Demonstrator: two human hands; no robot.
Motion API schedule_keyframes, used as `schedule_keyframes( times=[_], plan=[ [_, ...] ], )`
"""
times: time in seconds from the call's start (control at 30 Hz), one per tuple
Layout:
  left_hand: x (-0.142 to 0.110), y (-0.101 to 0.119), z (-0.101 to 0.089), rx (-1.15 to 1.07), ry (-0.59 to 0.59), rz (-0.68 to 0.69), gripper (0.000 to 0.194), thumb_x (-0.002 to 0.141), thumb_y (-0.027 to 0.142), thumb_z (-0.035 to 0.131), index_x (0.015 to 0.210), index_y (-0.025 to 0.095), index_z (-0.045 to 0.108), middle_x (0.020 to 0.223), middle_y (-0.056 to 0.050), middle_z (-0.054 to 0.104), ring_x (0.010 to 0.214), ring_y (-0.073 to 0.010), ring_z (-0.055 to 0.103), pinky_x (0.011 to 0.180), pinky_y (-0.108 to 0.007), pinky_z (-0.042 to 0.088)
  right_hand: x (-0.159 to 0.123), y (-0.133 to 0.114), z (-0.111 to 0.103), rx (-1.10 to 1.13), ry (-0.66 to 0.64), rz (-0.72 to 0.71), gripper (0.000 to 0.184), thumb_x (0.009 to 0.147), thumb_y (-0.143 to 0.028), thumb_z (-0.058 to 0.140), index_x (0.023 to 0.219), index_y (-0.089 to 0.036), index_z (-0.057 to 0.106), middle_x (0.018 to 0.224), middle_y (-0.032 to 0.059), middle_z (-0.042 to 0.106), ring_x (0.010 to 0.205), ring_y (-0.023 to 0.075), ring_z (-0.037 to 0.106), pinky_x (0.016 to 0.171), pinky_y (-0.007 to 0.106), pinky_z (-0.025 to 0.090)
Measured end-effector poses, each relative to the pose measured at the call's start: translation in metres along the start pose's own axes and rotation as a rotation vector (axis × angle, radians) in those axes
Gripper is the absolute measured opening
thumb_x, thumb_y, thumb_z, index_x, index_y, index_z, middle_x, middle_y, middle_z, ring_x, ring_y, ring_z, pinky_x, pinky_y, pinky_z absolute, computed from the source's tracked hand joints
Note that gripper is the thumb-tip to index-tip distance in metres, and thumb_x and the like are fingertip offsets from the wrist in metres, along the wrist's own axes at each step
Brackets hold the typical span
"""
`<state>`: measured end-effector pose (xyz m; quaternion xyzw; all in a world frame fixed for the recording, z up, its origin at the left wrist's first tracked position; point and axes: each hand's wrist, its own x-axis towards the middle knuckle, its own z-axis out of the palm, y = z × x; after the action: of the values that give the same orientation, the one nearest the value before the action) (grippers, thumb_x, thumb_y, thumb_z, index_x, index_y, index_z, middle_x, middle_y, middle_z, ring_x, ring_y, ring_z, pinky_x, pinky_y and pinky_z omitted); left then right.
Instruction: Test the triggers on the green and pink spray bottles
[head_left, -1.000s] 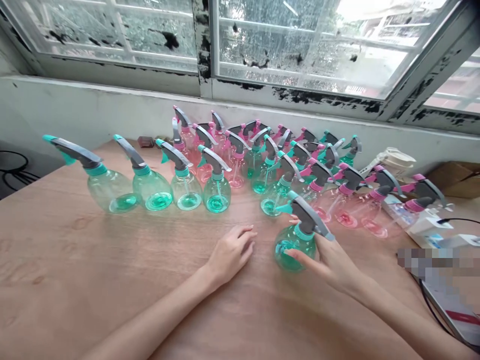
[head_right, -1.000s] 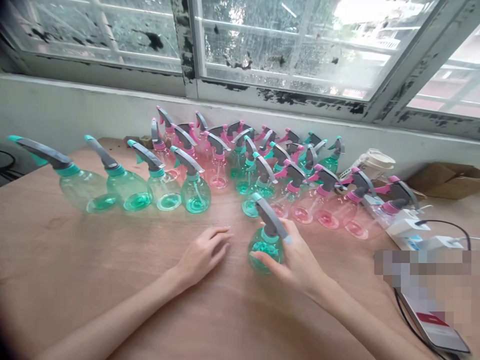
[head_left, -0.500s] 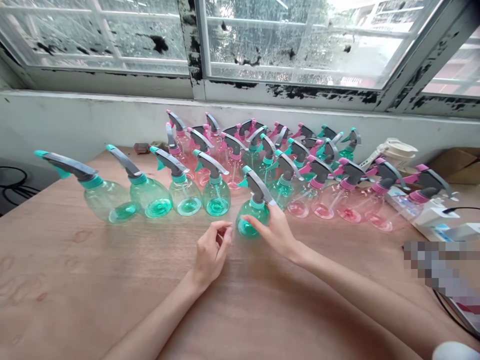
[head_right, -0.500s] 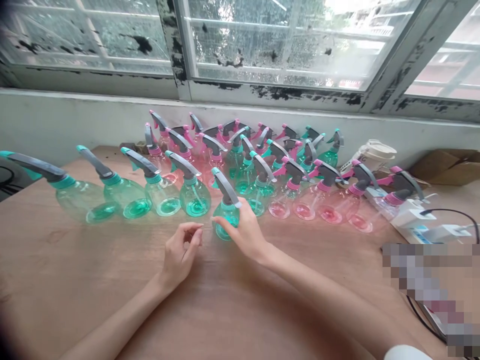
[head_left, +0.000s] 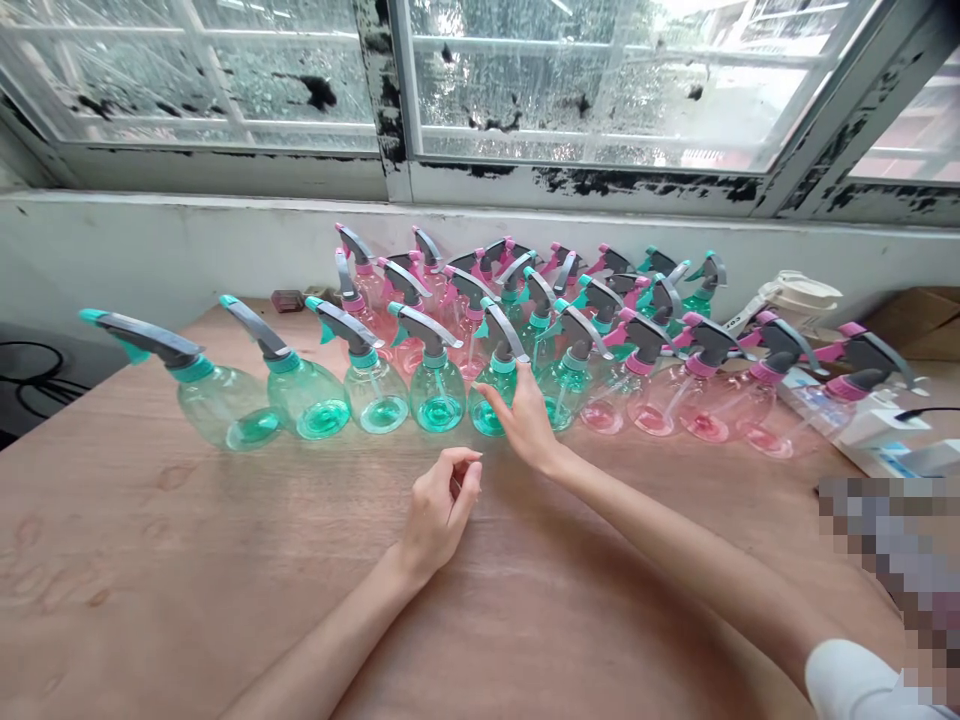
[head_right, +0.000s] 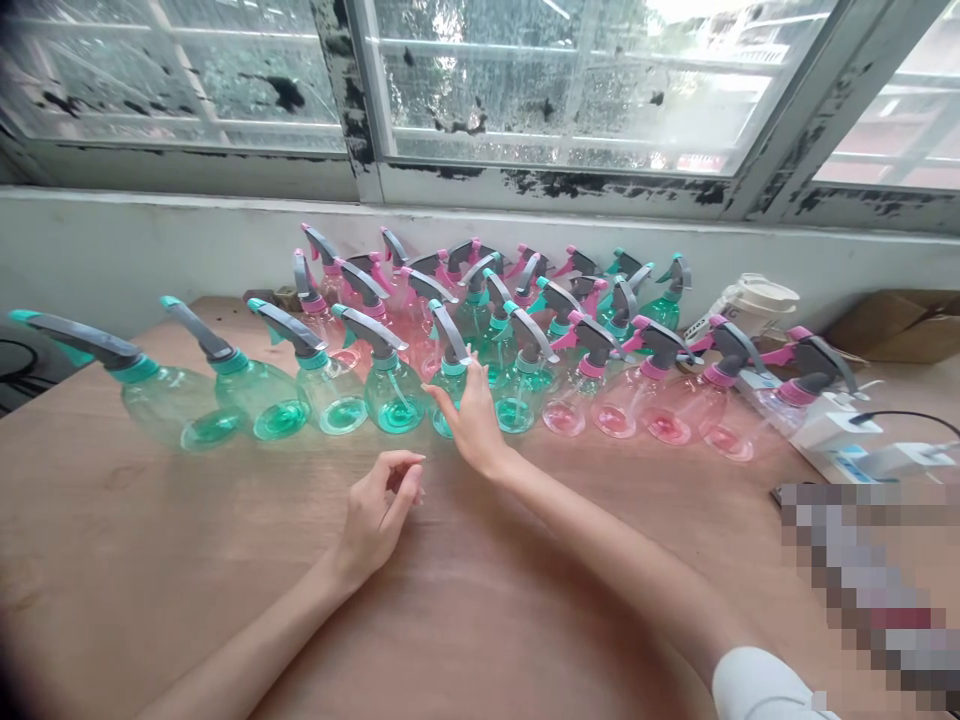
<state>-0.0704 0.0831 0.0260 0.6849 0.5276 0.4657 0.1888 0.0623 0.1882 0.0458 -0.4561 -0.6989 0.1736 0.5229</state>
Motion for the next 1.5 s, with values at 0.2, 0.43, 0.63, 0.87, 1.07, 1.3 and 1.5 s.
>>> schedule_keyframes(
  times=[0.2, 0.43, 0.63, 0.87, 1.07, 1.3, 1.5],
  plan=[
    [0.001, 0.0, 0.0, 0.001, -0.022, -0.002, 0.02, 0.096, 0.035, 0.042, 0.099, 0.022, 0.057, 0.067, 0.004, 0.061, 0.056, -0.0128, 0.061, 0.061, -0.025, 0.049, -0.003, 0.005, -0.003, -0.038, 0.008, -0.028, 0.067, 0.09, -0.061, 0.047, 0.14, -0.017, 0.037, 0.134, 0.0194, 0.051, 0.133, 0.0315, 0.044, 0.108, 0.053, 0.036],
    [0.003, 0.002, -0.002, 0.035, -0.081, -0.014, 0.021, 0.096, 0.036, 0.041, 0.099, 0.022, 0.056, 0.066, 0.004, 0.061, 0.058, -0.0151, 0.063, 0.063, -0.027, 0.049, -0.013, -0.007, -0.022, -0.042, 0.014, -0.046, 0.071, 0.088, -0.055, 0.056, 0.144, -0.018, 0.033, 0.145, 0.0189, 0.043, 0.14, 0.03, 0.036, 0.112, 0.052, 0.034],
    [0.003, 0.004, -0.001, 0.063, -0.137, 0.003, 0.02, 0.096, 0.035, 0.041, 0.095, 0.022, 0.056, 0.063, 0.005, 0.058, 0.057, -0.0147, 0.06, 0.062, -0.026, 0.047, -0.04, -0.006, -0.087, 0.024, -0.09, -0.06, 0.026, 0.095, -0.039, 0.053, 0.106, -0.019, 0.065, 0.102, 0.0094, 0.068, 0.094, 0.0211, 0.067, 0.08, 0.036, 0.056],
    [0.004, 0.004, -0.002, 0.08, -0.184, -0.017, 0.021, 0.095, 0.035, 0.041, 0.092, 0.022, 0.056, 0.061, 0.006, 0.056, 0.054, -0.0137, 0.056, 0.059, -0.025, 0.043, -0.026, 0.02, -0.13, -0.328, 0.052, 0.183, 0.056, 0.082, -0.055, 0.064, 0.12, -0.014, 0.06, 0.106, 0.0131, 0.07, 0.088, 0.0268, 0.067, 0.079, 0.043, 0.053],
    [0.005, 0.005, -0.002, 0.091, -0.164, -0.028, 0.022, 0.096, 0.037, 0.042, 0.091, 0.021, 0.056, 0.059, 0.006, 0.054, 0.054, -0.0139, 0.056, 0.06, -0.025, 0.043, 0.0, 0.019, -0.103, -0.443, -0.023, 0.2, 0.071, 0.083, -0.057, 0.062, 0.134, -0.01, 0.051, 0.132, 0.0196, 0.06, 0.12, 0.0363, 0.058, 0.095, 0.048, 0.047],
    [0.006, 0.005, 0.002, 0.075, -0.22, -0.047, 0.021, 0.093, 0.04, 0.045, 0.095, 0.021, 0.055, 0.061, 0.006, 0.054, 0.054, -0.0135, 0.055, 0.06, -0.025, 0.044, -0.015, 0.003, -0.112, -0.541, -0.147, 0.248, 0.063, 0.082, -0.062, 0.06, 0.122, -0.013, 0.056, 0.118, 0.0152, 0.065, 0.098, 0.0352, 0.067, 0.075, 0.043, 0.051],
    [0.002, 0.019, 0.024, 0.148, -0.458, -0.036, 0.062, 0.079, 0.048, 0.066, 0.13, 0.019, 0.046, 0.075, 0.003, 0.06, 0.062, -0.0164, 0.059, 0.061, -0.028, 0.047, -0.063, -0.022, -0.151, -0.456, -0.317, 0.154, 0.047, 0.081, -0.059, 0.063, 0.112, -0.024, 0.056, 0.099, 0.0055, 0.064, 0.08, 0.0252, 0.066, 0.06, 0.033, 0.047]
  ],
)
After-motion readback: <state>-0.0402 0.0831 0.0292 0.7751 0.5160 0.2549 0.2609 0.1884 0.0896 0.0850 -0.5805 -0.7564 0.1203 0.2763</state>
